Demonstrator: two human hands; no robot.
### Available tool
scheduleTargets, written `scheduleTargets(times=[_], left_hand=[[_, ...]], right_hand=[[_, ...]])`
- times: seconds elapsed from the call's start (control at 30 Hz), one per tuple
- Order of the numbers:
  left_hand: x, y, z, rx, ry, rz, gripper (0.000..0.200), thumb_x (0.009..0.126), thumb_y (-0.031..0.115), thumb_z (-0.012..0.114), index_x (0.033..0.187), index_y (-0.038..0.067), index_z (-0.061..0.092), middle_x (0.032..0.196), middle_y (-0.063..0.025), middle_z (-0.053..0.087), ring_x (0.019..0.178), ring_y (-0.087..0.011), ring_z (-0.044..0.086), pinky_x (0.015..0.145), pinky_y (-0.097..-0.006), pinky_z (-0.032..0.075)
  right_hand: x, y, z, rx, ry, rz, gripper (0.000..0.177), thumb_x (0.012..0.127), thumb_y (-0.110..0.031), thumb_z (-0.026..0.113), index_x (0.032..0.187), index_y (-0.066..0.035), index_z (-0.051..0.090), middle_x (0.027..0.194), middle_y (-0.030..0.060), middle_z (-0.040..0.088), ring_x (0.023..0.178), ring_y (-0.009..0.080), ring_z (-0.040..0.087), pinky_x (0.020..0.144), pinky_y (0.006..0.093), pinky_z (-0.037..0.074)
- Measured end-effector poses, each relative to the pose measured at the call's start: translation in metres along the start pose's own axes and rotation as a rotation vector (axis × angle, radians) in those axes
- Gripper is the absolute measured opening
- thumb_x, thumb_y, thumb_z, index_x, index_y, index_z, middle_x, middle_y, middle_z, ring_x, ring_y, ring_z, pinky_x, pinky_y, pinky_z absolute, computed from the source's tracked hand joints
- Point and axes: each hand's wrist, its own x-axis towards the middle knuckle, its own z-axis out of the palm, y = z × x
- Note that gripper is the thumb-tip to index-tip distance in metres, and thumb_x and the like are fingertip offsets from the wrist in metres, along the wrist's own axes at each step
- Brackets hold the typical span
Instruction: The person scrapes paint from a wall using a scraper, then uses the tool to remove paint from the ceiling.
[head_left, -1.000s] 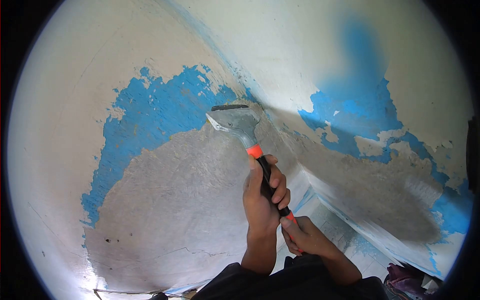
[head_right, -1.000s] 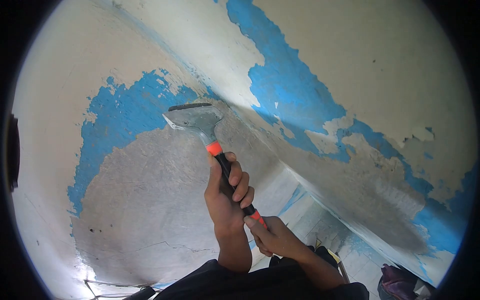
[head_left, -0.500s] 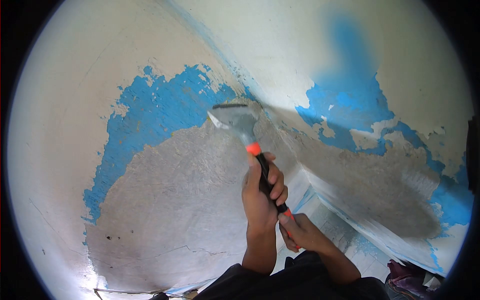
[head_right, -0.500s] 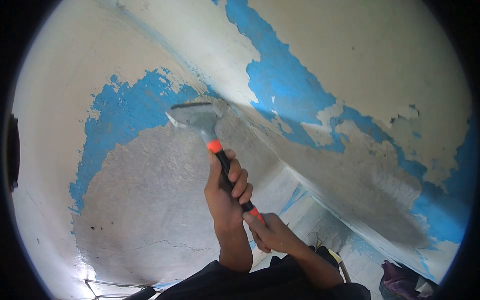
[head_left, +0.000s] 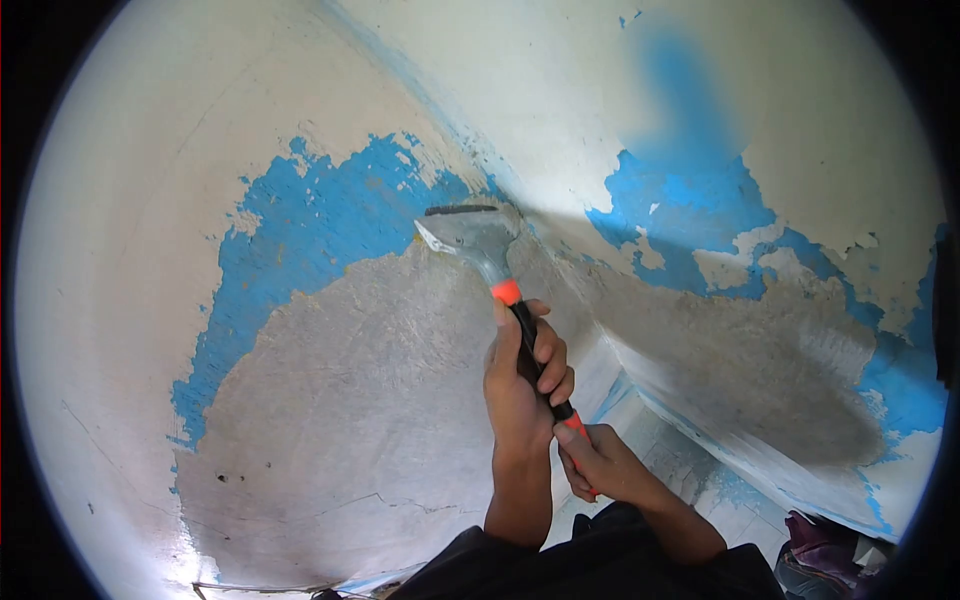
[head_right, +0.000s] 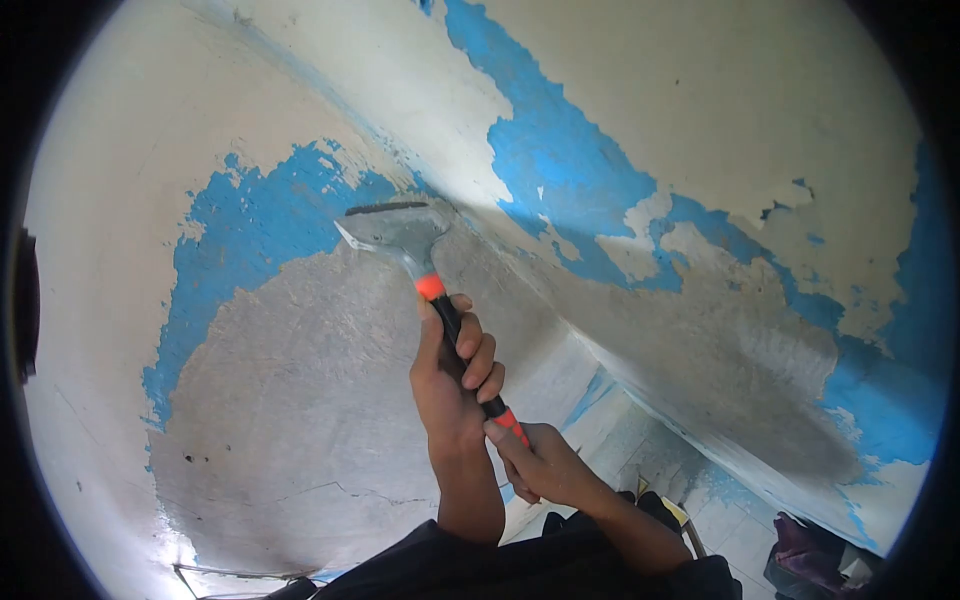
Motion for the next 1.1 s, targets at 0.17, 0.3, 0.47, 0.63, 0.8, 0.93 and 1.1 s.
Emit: scheduleTargets(times=[0.17, 0.3, 0.47, 0.63, 0.8, 0.93, 1.1], left_hand=[[0.004, 0.005, 0.003, 0.041, 0.002, -0.007, 0.039, 0.103, 0.041, 0.039, 0.111, 0.004, 0.052, 0.068, 0.0031, 0.040, 0.045, -0.0034, 0.031, 0.034, -0.0190, 0.027], [0.001, 0.005, -0.002, 0.036, -0.016, -0.017, 0.039, 0.104, 0.040, 0.040, 0.111, 0.004, 0.052, 0.068, 0.0031, 0.040, 0.045, -0.0033, 0.031, 0.034, -0.0189, 0.026], [0.004, 0.006, -0.001, 0.071, -0.001, -0.021, 0.041, 0.103, 0.041, 0.040, 0.112, 0.003, 0.052, 0.068, 0.0032, 0.040, 0.046, -0.0030, 0.031, 0.034, -0.0190, 0.026], [0.005, 0.007, -0.001, 0.086, 0.003, -0.032, 0.042, 0.103, 0.042, 0.040, 0.111, 0.002, 0.052, 0.068, 0.0030, 0.040, 0.045, -0.0032, 0.031, 0.034, -0.0192, 0.025], [0.002, 0.006, -0.005, 0.083, 0.010, -0.052, 0.043, 0.103, 0.042, 0.039, 0.111, 0.002, 0.052, 0.067, 0.0032, 0.039, 0.044, -0.0032, 0.030, 0.034, -0.0194, 0.025], [0.007, 0.009, -0.001, 0.122, -0.001, -0.040, 0.043, 0.103, 0.042, 0.039, 0.111, 0.002, 0.051, 0.067, 0.0032, 0.040, 0.044, -0.0030, 0.030, 0.034, -0.0194, 0.025], [0.001, 0.006, -0.011, 0.106, 0.001, -0.073, 0.044, 0.103, 0.043, 0.040, 0.111, 0.001, 0.051, 0.067, 0.0034, 0.040, 0.045, -0.0028, 0.030, 0.035, -0.0193, 0.026]], right_hand=[[0.004, -0.009, 0.003, 0.017, 0.038, -0.013, 0.051, 0.101, -0.045, 0.045, 0.066, -0.008, 0.043, 0.046, 0.0001, 0.038, 0.035, 0.0103, 0.039, 0.036, 0.0267, 0.031], [0.004, 0.007, 0.007, 0.043, 0.014, -0.019, 0.054, 0.100, -0.047, 0.044, 0.064, -0.008, 0.042, 0.046, 0.0006, 0.038, 0.035, 0.0108, 0.039, 0.036, 0.0274, 0.032], [0.006, 0.001, 0.010, 0.051, 0.034, -0.032, 0.055, 0.100, -0.048, 0.043, 0.064, -0.007, 0.042, 0.046, 0.0000, 0.038, 0.035, 0.0111, 0.039, 0.036, 0.0271, 0.032], [0.012, 0.002, 0.010, 0.067, 0.030, -0.041, 0.055, 0.101, -0.049, 0.043, 0.066, -0.007, 0.043, 0.046, 0.0007, 0.038, 0.035, 0.0112, 0.040, 0.036, 0.0268, 0.032], [0.012, 0.007, 0.013, -0.001, 0.077, -0.067, 0.054, 0.100, -0.048, 0.043, 0.066, -0.007, 0.043, 0.046, 0.0010, 0.038, 0.035, 0.0114, 0.041, 0.036, 0.0272, 0.033], [0.014, 0.004, 0.013, 0.068, 0.062, -0.021, 0.053, 0.100, -0.047, 0.044, 0.065, -0.007, 0.043, 0.046, 0.0011, 0.038, 0.035, 0.0118, 0.040, 0.036, 0.0278, 0.033], [0.009, 0.016, 0.019, 0.052, 0.079, -0.029, 0.055, 0.100, -0.048, 0.043, 0.064, -0.007, 0.042, 0.046, 0.0014, 0.038, 0.035, 0.0122, 0.040, 0.036, 0.0280, 0.033]])
